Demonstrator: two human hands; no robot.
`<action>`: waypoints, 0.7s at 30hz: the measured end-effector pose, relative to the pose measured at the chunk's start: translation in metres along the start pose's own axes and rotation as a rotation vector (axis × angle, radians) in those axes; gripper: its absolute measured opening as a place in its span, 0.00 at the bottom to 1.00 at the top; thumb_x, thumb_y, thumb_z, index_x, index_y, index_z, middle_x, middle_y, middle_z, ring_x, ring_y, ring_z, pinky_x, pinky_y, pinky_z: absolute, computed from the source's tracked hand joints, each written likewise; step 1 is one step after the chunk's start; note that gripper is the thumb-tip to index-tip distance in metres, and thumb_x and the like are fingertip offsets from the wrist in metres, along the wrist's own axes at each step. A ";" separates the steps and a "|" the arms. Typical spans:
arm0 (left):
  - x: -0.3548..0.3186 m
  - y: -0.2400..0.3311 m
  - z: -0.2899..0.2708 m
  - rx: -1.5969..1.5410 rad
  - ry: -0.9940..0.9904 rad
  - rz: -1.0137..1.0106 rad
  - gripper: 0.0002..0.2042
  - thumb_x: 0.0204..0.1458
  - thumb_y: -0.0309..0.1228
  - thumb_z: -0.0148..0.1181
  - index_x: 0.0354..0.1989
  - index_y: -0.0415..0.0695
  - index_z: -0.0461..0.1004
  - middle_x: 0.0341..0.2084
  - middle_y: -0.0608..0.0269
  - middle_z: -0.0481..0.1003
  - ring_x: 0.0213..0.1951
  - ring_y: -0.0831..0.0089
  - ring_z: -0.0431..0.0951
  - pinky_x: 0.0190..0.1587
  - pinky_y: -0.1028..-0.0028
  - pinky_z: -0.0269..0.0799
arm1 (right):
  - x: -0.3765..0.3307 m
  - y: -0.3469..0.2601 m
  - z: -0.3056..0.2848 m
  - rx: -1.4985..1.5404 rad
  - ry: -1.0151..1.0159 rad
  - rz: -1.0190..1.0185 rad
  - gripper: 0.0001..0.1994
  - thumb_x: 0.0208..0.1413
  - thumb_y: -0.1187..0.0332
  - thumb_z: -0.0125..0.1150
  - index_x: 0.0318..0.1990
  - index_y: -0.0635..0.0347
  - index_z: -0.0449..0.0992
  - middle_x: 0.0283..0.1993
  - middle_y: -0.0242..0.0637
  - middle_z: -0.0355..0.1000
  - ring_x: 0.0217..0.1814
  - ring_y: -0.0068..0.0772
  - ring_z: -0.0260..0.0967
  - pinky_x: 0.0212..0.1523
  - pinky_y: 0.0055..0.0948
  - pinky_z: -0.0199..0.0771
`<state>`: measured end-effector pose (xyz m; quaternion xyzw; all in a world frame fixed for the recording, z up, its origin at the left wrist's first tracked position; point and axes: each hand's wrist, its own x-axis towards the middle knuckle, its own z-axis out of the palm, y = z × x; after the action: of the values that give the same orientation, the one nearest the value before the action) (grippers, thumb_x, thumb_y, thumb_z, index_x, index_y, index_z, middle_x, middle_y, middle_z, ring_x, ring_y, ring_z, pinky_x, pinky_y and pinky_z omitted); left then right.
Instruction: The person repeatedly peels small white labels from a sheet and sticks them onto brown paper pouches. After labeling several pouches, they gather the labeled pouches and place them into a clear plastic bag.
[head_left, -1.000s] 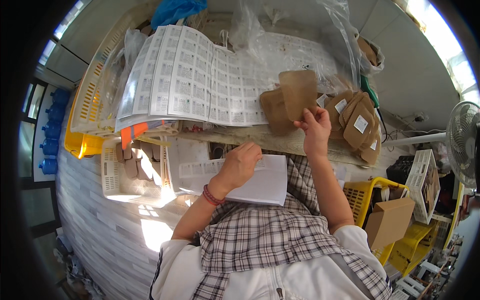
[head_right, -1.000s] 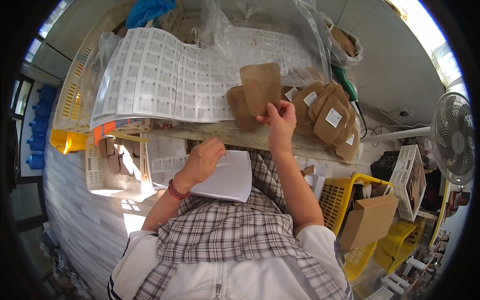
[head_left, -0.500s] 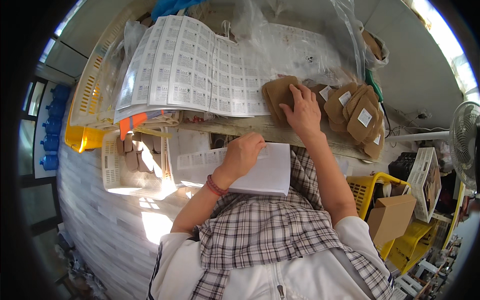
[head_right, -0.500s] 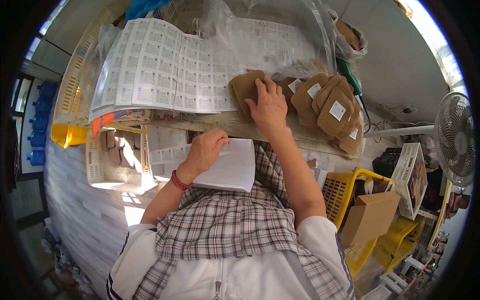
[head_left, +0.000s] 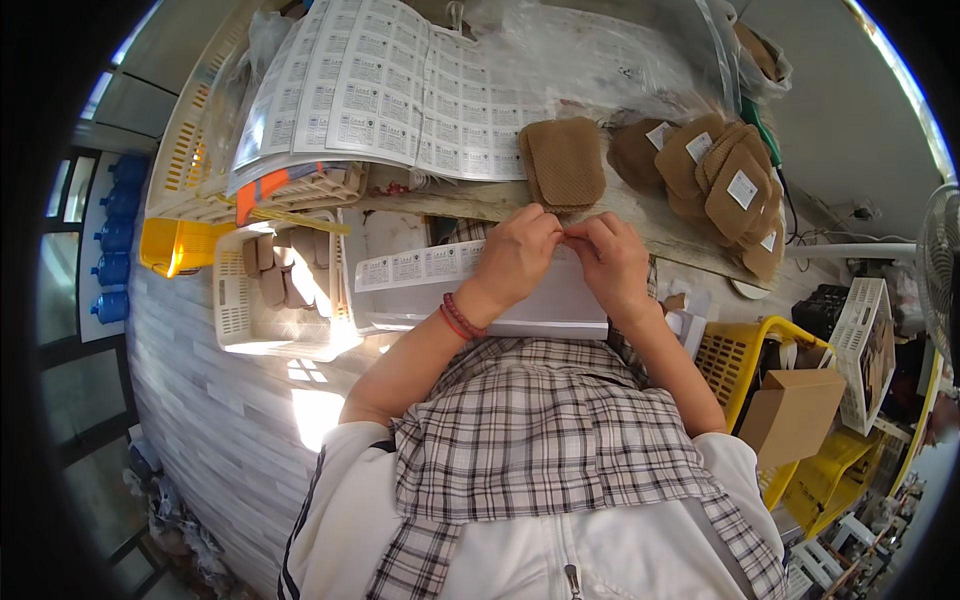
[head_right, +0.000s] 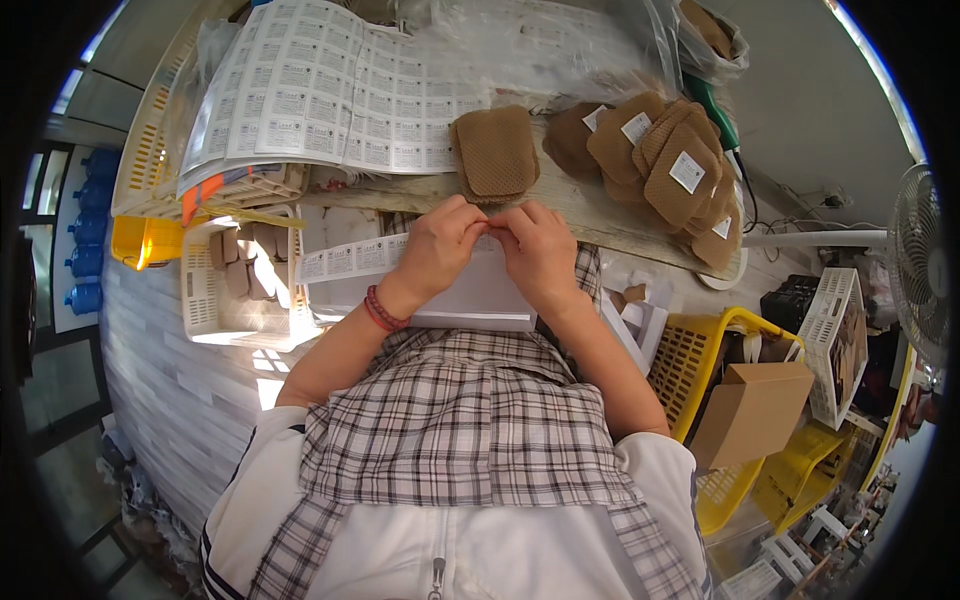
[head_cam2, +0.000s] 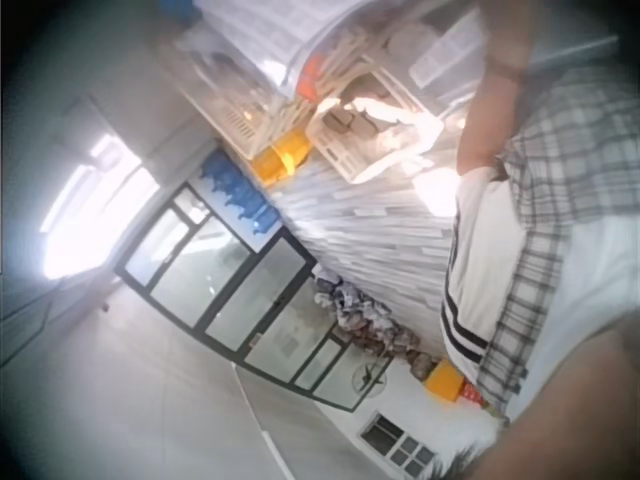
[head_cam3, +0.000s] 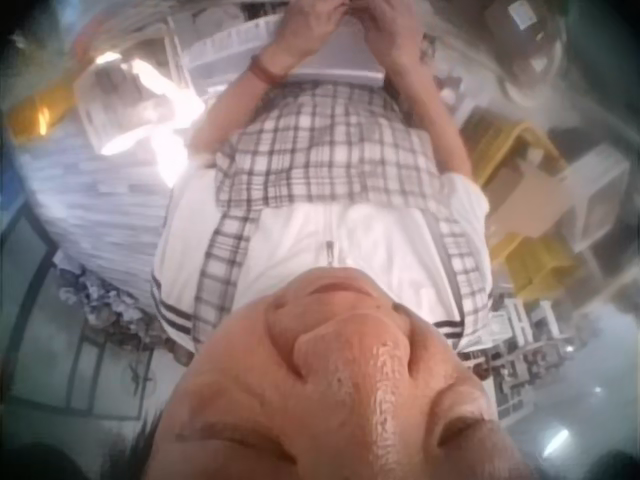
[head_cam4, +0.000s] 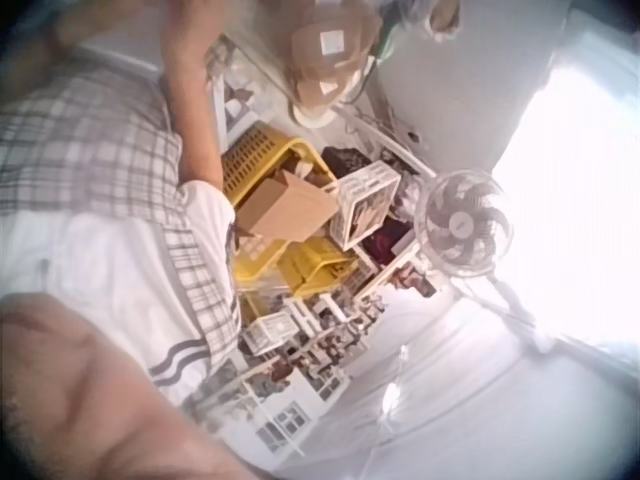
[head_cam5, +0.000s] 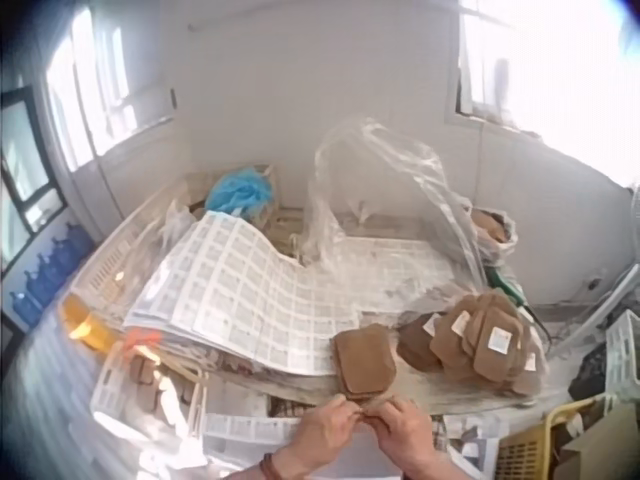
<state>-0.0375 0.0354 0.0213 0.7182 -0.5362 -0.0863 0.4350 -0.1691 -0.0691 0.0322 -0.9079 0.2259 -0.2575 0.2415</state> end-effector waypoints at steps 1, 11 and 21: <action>0.000 0.001 -0.001 -0.052 -0.032 -0.020 0.04 0.52 0.25 0.60 0.34 0.38 0.76 0.29 0.55 0.74 0.33 0.57 0.76 0.35 0.65 0.72 | -0.003 0.006 0.003 0.086 0.064 0.022 0.04 0.47 0.73 0.67 0.32 0.54 0.79 0.32 0.35 0.72 0.34 0.40 0.72 0.36 0.35 0.72; -0.020 -0.019 -0.020 -0.135 -0.194 -0.254 0.06 0.53 0.28 0.60 0.35 0.39 0.79 0.28 0.55 0.77 0.31 0.59 0.78 0.35 0.67 0.72 | -0.014 0.029 0.004 -0.001 0.135 -0.362 0.10 0.40 0.78 0.66 0.32 0.56 0.77 0.33 0.32 0.73 0.35 0.37 0.72 0.35 0.32 0.72; -0.016 -0.014 -0.018 -0.069 -0.168 -0.127 0.06 0.53 0.25 0.60 0.37 0.40 0.80 0.28 0.58 0.77 0.30 0.64 0.78 0.33 0.71 0.72 | -0.022 0.033 0.014 0.199 0.108 -0.122 0.10 0.41 0.77 0.70 0.33 0.58 0.78 0.34 0.34 0.74 0.35 0.39 0.73 0.36 0.33 0.74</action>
<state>-0.0240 0.0588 0.0167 0.7257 -0.5208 -0.1920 0.4066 -0.1871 -0.0785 -0.0044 -0.8764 0.1561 -0.3414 0.3017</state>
